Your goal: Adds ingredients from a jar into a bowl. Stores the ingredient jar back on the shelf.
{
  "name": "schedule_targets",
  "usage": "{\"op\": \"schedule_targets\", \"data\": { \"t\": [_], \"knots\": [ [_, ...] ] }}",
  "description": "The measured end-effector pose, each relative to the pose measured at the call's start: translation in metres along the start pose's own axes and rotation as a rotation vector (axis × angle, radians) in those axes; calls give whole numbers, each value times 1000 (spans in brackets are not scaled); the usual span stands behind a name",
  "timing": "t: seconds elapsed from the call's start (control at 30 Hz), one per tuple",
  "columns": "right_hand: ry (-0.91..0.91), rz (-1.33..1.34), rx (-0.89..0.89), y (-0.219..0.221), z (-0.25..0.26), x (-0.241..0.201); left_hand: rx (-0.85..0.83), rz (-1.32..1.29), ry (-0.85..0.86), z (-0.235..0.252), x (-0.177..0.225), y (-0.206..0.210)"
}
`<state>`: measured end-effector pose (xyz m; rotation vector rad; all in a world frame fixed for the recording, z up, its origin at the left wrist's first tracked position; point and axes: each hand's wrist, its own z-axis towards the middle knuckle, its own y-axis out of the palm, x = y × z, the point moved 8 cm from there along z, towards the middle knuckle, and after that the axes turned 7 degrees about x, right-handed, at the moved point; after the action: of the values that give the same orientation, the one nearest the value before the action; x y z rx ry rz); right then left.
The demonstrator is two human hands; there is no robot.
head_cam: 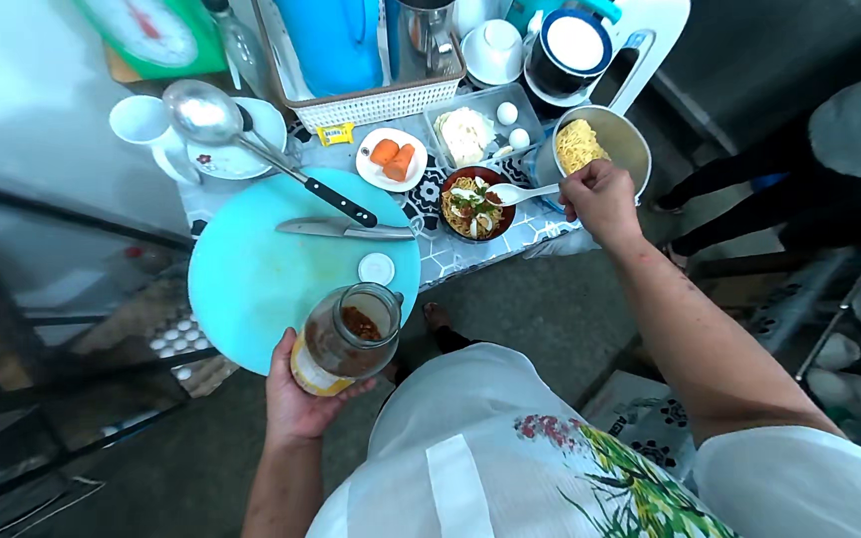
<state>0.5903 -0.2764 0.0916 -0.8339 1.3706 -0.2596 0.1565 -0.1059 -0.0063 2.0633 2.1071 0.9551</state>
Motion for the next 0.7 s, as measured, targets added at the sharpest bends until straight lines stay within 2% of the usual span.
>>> {"op": "schedule_targets", "data": {
  "t": [0.37,0.63,0.7],
  "knots": [
    [-12,23,-11,2,-2,-2,21,34,8,1,1,3],
    [-390,-250,16,22,-17,-41,3,42,-3,3,0,7],
    [-434,-287,37,24,-19,-45,9,49,0,3,0,8]
  ]
}}
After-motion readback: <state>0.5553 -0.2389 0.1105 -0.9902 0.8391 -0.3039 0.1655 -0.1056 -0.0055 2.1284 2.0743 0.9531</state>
